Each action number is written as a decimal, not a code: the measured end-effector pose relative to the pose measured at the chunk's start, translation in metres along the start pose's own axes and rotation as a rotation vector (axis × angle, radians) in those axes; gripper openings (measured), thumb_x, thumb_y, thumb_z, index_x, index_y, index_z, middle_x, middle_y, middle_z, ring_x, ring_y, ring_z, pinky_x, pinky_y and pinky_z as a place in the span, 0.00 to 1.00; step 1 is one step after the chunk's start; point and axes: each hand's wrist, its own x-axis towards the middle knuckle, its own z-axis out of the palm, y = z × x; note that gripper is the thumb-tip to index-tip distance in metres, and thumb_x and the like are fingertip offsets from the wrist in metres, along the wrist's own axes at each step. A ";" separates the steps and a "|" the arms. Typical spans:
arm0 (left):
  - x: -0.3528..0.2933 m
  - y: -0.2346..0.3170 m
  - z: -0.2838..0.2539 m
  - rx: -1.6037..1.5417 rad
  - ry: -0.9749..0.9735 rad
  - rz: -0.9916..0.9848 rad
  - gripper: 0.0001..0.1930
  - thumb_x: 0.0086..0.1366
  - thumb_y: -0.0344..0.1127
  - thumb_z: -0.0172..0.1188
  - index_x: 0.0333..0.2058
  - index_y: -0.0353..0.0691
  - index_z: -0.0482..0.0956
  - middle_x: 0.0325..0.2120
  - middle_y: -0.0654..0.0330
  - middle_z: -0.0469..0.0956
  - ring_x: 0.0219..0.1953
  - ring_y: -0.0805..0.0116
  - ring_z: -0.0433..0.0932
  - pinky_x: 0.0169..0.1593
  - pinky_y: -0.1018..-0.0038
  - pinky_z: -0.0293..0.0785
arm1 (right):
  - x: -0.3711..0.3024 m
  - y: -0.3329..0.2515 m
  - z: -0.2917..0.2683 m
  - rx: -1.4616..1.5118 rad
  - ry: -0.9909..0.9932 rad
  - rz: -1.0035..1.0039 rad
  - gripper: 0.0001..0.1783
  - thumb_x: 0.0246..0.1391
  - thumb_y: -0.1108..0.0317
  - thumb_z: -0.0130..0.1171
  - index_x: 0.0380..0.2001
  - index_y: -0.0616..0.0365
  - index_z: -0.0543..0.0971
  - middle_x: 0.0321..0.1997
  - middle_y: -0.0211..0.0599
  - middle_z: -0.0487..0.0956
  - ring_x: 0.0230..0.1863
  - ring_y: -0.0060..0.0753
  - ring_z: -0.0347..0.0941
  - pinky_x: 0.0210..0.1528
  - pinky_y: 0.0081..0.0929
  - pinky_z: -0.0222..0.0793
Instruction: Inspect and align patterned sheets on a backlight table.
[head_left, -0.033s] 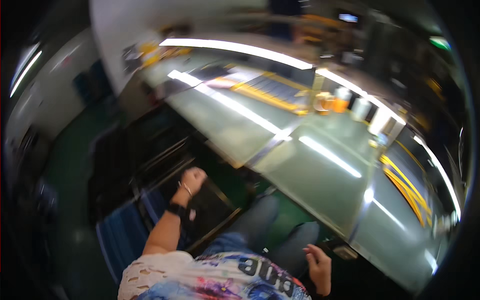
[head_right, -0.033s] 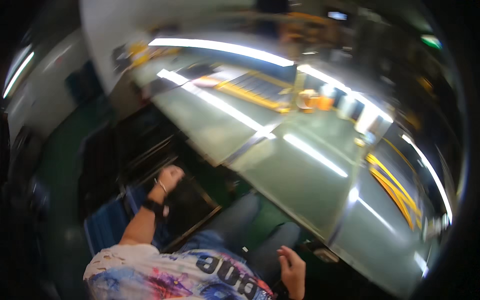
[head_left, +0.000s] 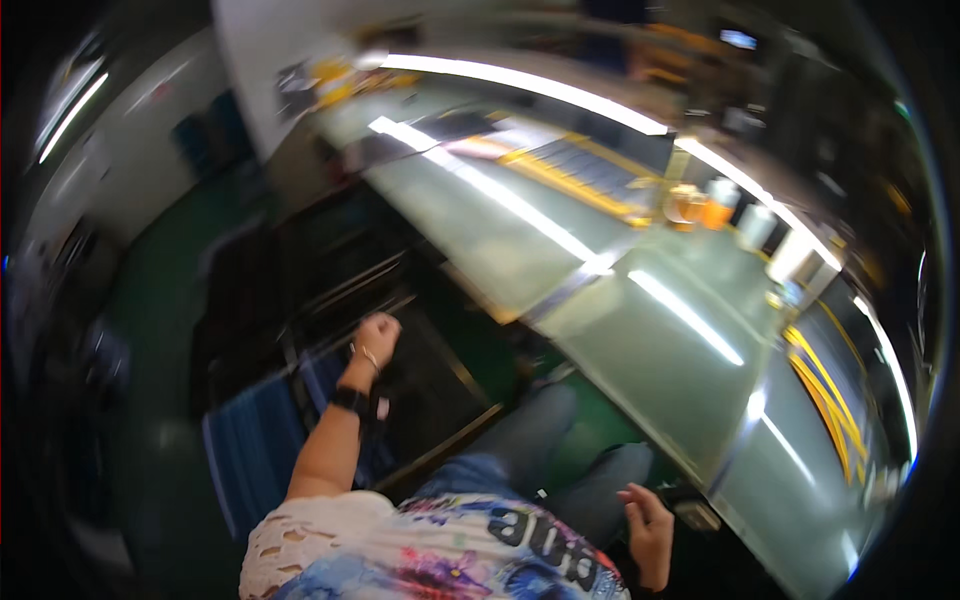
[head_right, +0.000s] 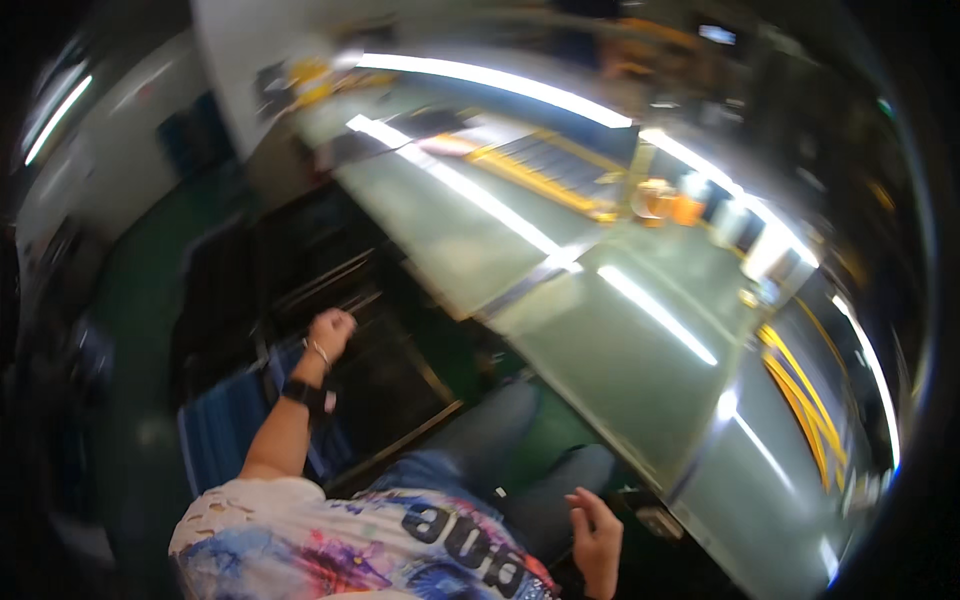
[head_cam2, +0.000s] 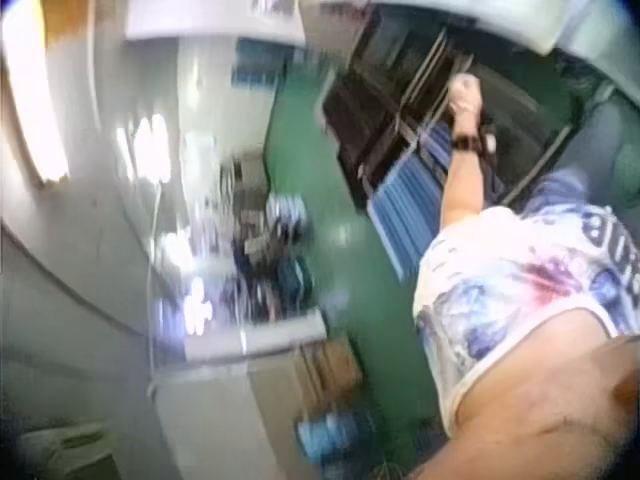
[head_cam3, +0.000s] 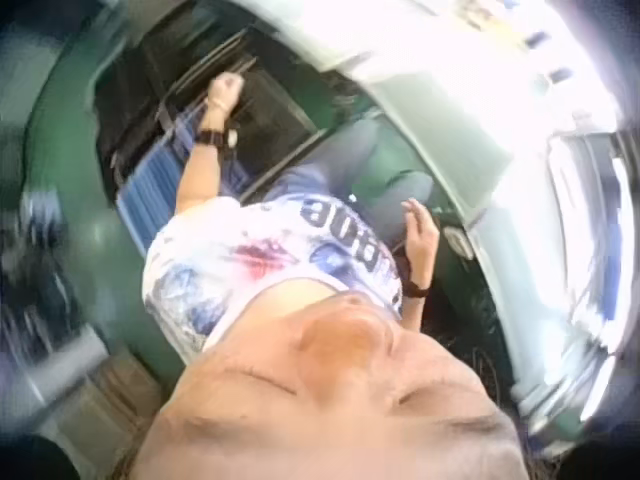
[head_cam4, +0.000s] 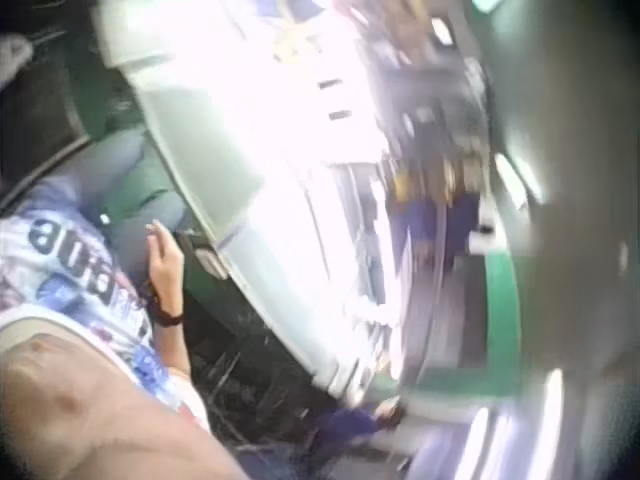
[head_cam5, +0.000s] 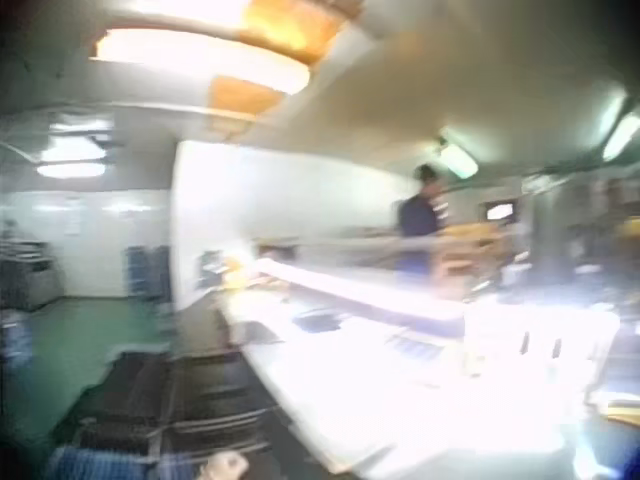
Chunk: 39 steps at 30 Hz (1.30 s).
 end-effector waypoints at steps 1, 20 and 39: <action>-0.001 -0.030 -0.042 0.203 0.173 -0.095 0.08 0.55 0.38 0.54 0.26 0.41 0.79 0.25 0.52 0.79 0.30 0.55 0.79 0.34 0.67 0.73 | 0.013 -0.008 0.000 -0.021 -0.078 -0.009 0.15 0.51 0.77 0.50 0.43 0.66 0.74 0.36 0.42 0.80 0.38 0.29 0.76 0.43 0.22 0.68; -0.084 -0.098 -0.046 0.718 -0.403 -0.756 0.15 0.60 0.45 0.51 0.33 0.40 0.81 0.33 0.54 0.80 0.37 0.56 0.79 0.37 0.66 0.75 | 0.165 -0.118 0.206 -0.219 -1.022 -0.279 0.15 0.48 0.76 0.52 0.42 0.65 0.75 0.37 0.45 0.79 0.40 0.39 0.76 0.44 0.26 0.68; 0.008 -0.060 -0.163 0.389 0.215 -0.361 0.17 0.51 0.44 0.52 0.18 0.34 0.77 0.19 0.44 0.74 0.24 0.46 0.75 0.28 0.59 0.71 | 0.150 -0.083 0.240 -0.174 -1.147 -0.514 0.17 0.47 0.68 0.58 0.42 0.61 0.75 0.39 0.47 0.78 0.42 0.47 0.73 0.45 0.34 0.68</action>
